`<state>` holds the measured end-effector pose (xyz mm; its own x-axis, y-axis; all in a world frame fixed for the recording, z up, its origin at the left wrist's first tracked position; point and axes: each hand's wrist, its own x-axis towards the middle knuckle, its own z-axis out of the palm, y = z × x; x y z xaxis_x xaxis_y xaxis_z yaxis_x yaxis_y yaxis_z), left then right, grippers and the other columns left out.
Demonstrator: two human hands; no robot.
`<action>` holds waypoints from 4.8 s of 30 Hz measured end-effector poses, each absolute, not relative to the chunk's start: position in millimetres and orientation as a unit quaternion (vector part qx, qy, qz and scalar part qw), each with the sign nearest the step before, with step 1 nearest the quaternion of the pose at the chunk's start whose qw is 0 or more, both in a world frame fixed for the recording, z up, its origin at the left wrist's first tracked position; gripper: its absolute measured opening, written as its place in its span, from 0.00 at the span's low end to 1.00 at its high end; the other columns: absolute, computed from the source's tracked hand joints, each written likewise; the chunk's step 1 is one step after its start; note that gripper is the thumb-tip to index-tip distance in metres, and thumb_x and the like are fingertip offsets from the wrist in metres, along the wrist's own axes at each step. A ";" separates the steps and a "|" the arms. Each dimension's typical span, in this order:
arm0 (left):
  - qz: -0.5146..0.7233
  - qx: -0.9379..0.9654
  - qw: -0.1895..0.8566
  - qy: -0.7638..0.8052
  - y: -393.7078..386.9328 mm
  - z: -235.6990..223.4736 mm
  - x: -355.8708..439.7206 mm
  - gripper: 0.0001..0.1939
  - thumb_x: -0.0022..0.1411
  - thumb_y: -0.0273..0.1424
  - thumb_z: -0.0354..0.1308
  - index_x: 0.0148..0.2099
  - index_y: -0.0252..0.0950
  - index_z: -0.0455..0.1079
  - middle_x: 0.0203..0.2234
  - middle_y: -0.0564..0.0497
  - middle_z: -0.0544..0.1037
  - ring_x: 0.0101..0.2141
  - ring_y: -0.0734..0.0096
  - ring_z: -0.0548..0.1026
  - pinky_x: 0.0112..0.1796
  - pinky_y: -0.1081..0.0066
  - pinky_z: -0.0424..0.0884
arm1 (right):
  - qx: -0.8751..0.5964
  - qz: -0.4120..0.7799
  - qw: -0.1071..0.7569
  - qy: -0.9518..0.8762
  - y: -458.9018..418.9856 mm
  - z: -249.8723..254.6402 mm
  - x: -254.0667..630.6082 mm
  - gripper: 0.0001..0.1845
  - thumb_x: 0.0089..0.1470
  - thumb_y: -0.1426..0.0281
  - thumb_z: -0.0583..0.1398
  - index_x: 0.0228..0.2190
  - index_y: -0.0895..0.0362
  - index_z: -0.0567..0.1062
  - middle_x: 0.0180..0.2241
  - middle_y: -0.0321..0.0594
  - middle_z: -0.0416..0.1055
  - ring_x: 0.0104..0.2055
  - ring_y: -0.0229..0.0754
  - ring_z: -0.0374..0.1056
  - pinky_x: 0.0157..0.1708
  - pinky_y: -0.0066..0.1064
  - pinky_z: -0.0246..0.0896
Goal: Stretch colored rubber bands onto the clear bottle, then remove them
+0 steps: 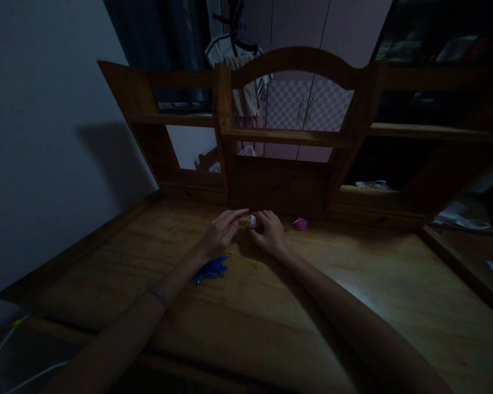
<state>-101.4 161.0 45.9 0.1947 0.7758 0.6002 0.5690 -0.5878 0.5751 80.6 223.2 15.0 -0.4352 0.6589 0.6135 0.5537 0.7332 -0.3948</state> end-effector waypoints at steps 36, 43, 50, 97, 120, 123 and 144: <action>0.528 0.692 0.083 0.485 155.7 51.7 -102.6 0.23 0.72 0.38 0.38 0.54 0.41 0.72 0.46 0.49 0.78 0.51 0.63 0.73 0.56 0.60 0.64 | -0.375 0.072 0.403 -0.832 225.5 15.3 80.5 0.15 0.49 0.70 0.60 0.41 0.54 0.72 0.39 0.42 0.70 0.44 0.49 0.62 0.45 0.38 0.57; 0.511 0.696 0.084 0.497 156.9 53.6 -100.9 0.21 0.72 0.37 0.39 0.54 0.41 0.71 0.46 0.49 0.78 0.53 0.63 0.71 0.57 0.61 0.62 | -0.372 0.073 0.400 -0.834 224.8 16.3 80.6 0.15 0.49 0.69 0.60 0.41 0.55 0.72 0.39 0.42 0.70 0.44 0.49 0.62 0.46 0.38 0.57; 0.489 0.706 0.136 0.493 164.0 47.9 -99.6 0.22 0.72 0.39 0.39 0.55 0.40 0.71 0.49 0.48 0.76 0.53 0.63 0.71 0.57 0.62 0.62 | -0.372 0.067 0.396 -0.837 225.3 15.7 80.1 0.16 0.49 0.69 0.60 0.42 0.54 0.72 0.39 0.42 0.70 0.45 0.49 0.62 0.46 0.39 0.57; 0.291 0.698 0.149 0.637 202.2 12.7 -158.0 0.18 0.64 0.37 0.47 0.39 0.35 0.76 0.38 0.47 0.80 0.41 0.64 0.76 0.43 0.69 0.69 | -0.413 0.064 0.431 -0.800 225.3 13.9 80.6 0.15 0.50 0.65 0.61 0.41 0.54 0.72 0.38 0.42 0.70 0.43 0.49 0.63 0.44 0.37 0.58; 0.196 0.782 0.357 0.472 180.5 30.7 -149.2 0.20 0.46 0.38 0.70 0.40 0.35 0.74 0.34 0.50 0.76 0.32 0.70 0.72 0.31 0.73 0.68 | -0.410 0.058 0.423 -0.806 225.2 14.6 80.2 0.15 0.50 0.67 0.61 0.42 0.54 0.72 0.39 0.42 0.70 0.44 0.49 0.63 0.45 0.37 0.58; 0.231 0.767 0.360 0.478 182.9 27.8 -145.0 0.13 0.53 0.36 0.64 0.39 0.35 0.73 0.32 0.50 0.77 0.33 0.69 0.74 0.34 0.71 0.69 | -0.409 0.059 0.424 -0.806 224.4 15.6 80.7 0.15 0.50 0.67 0.61 0.42 0.55 0.72 0.39 0.42 0.70 0.44 0.49 0.63 0.45 0.37 0.58; 0.174 0.871 0.214 0.407 162.9 30.7 -88.7 0.11 0.58 0.44 0.63 0.35 0.42 0.76 0.39 0.52 0.74 0.47 0.62 0.68 0.52 0.62 0.56 | -0.413 0.073 0.431 -0.799 224.5 15.4 80.3 0.14 0.49 0.68 0.61 0.40 0.54 0.72 0.38 0.40 0.70 0.43 0.47 0.63 0.45 0.36 0.57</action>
